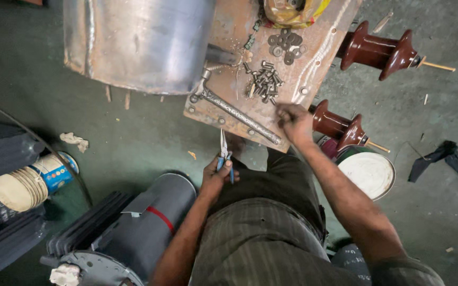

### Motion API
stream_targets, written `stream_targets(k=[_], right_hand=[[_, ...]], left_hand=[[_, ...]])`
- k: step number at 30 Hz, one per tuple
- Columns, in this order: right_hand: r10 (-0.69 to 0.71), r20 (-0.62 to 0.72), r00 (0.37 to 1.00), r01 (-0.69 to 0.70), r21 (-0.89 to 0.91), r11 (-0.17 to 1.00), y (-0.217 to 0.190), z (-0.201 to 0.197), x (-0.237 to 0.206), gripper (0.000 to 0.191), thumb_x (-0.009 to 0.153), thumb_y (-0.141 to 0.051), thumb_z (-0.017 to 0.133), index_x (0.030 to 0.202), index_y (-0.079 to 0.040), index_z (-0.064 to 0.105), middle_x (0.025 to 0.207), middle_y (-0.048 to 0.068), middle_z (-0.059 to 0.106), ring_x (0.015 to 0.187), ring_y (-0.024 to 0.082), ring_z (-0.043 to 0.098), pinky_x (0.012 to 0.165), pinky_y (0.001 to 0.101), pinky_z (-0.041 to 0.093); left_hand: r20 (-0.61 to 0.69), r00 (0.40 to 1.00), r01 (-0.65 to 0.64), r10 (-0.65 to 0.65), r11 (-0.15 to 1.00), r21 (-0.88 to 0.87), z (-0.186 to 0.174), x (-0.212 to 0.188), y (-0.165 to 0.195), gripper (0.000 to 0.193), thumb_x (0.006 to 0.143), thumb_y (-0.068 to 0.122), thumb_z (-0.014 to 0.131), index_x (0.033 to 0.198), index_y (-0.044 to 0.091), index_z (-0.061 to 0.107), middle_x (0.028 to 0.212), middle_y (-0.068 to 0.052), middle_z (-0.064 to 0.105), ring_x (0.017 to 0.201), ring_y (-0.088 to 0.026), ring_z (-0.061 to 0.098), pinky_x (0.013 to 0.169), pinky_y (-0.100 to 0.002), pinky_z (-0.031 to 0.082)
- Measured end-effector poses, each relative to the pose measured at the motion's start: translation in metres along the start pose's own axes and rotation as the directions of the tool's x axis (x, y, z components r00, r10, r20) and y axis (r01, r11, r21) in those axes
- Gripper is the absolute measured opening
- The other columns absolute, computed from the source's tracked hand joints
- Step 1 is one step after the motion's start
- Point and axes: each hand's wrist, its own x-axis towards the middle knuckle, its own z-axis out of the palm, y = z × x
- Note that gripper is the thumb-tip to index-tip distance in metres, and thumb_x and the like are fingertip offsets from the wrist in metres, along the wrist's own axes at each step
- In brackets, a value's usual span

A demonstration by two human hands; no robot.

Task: The person uses pliers and a hammer to secure brown insulators onto a metal plate. They repeatedly position the insulators, hold them with pliers, and tap them into place with a hammer. The person works on multiple insulators in sequence, adjusting their positions as needed.

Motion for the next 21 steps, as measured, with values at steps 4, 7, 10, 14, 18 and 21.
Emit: stream_targets(k=[4, 7, 10, 14, 18, 21], right_hand=[[0.085, 0.054, 0.995, -0.088, 0.066, 0.994, -0.008, 0.020, -0.004, 0.022, 0.090, -0.016, 0.078, 0.108, -0.005, 0.076, 0.100, 0.015, 0.076, 0.084, 0.027, 0.076, 0.077, 0.0358, 0.060], [0.023, 0.069, 0.997, -0.013, -0.145, 0.989, -0.016, 0.021, 0.000, 0.030, 0.087, -0.026, 0.082, 0.105, -0.004, 0.075, 0.095, 0.015, 0.075, 0.080, 0.033, 0.074, 0.071, 0.0403, 0.057], [-0.097, -0.024, 0.995, 0.087, -0.263, 0.961, -0.028, 0.015, 0.000, 0.035, 0.085, -0.037, 0.084, 0.099, -0.005, 0.075, 0.093, 0.014, 0.072, 0.078, 0.035, 0.071, 0.069, 0.0429, 0.056], [-0.047, -0.090, 0.995, 0.005, -0.419, 0.908, -0.042, 0.022, 0.012, 0.045, 0.090, -0.047, 0.084, 0.091, -0.005, 0.072, 0.092, 0.014, 0.066, 0.080, 0.036, 0.067, 0.070, 0.0469, 0.053], [0.018, -0.127, 0.992, -0.077, -0.472, 0.878, -0.043, 0.046, 0.023, 0.041, 0.090, -0.047, 0.082, 0.090, -0.007, 0.074, 0.095, 0.015, 0.065, 0.084, 0.037, 0.065, 0.073, 0.0489, 0.052], [0.007, -0.197, 0.980, -0.096, -0.449, 0.888, -0.033, 0.050, 0.020, 0.032, 0.089, -0.038, 0.080, 0.090, -0.006, 0.074, 0.097, 0.015, 0.065, 0.086, 0.037, 0.066, 0.076, 0.0472, 0.053]], left_hand=[[0.012, 0.999, -0.043, 0.043, 0.999, -0.021, -0.003, 0.010, 0.009, 0.036, 0.096, 0.027, 0.070, 0.124, 0.005, 0.063, 0.090, -0.004, 0.066, 0.077, -0.019, 0.071, 0.069, -0.037, 0.064], [0.023, 0.999, -0.049, 0.049, 0.999, -0.014, -0.014, 0.015, 0.013, 0.037, 0.099, 0.027, 0.069, 0.125, 0.002, 0.062, 0.094, -0.004, 0.066, 0.080, -0.018, 0.072, 0.071, -0.036, 0.065], [0.045, 0.997, -0.054, 0.054, 0.998, -0.020, -0.028, 0.014, 0.013, 0.037, 0.099, 0.027, 0.068, 0.127, 0.003, 0.063, 0.091, -0.005, 0.065, 0.079, -0.018, 0.071, 0.071, -0.036, 0.064], [0.064, 0.996, -0.067, 0.067, 0.998, -0.008, -0.050, 0.012, 0.014, 0.036, 0.097, 0.027, 0.067, 0.128, 0.008, 0.064, 0.088, -0.003, 0.064, 0.076, -0.016, 0.069, 0.069, -0.034, 0.064], [0.134, 0.988, -0.092, 0.074, 0.987, 0.135, -0.074, 0.009, 0.017, 0.030, 0.100, 0.026, 0.067, 0.119, 0.003, 0.066, 0.084, -0.007, 0.069, 0.073, -0.016, 0.070, 0.066, -0.032, 0.061], [0.203, 0.975, -0.141, 0.095, 0.965, 0.223, -0.082, 0.012, 0.021, 0.028, 0.100, 0.026, 0.066, 0.117, 0.003, 0.066, 0.086, -0.005, 0.069, 0.074, -0.013, 0.069, 0.066, -0.030, 0.061]])
